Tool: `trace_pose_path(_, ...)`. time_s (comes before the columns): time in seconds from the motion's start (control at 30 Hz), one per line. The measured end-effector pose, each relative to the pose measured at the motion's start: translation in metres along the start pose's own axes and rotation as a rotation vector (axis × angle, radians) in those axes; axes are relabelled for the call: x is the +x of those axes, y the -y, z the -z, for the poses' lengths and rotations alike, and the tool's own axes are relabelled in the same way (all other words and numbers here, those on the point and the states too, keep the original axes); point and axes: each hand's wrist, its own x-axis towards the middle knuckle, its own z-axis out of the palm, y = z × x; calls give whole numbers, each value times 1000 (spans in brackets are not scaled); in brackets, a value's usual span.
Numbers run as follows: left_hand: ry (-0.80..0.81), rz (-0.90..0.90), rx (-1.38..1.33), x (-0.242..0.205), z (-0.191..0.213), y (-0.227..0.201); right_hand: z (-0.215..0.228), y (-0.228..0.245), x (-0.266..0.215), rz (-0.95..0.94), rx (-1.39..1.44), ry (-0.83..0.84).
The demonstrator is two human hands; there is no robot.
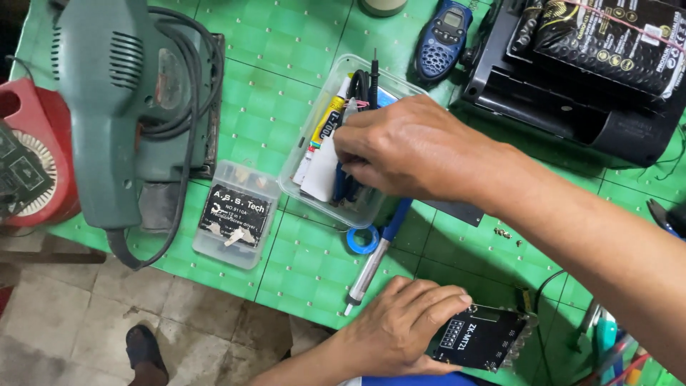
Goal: Assembling and inspecting an electronic amplifier circuit board on a workbench using a screwdriver.
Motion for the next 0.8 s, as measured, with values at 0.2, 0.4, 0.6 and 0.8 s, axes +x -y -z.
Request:
trace_pose_path(0.2,9,-3,6,0,0,1,10,2,0,-97,-12,76)
trace_pose_path(0.4,5,-4,27,-3,-1,2,6,1,1,-106,24,102)
trace_pose_path(0.6,13,-5,29,-3,-1,2,-7,-2,-2,-160,-66,190)
trace_pose_path(0.8,13,8,28,-2,0,1,-19,-3,-5,-112,-186,222)
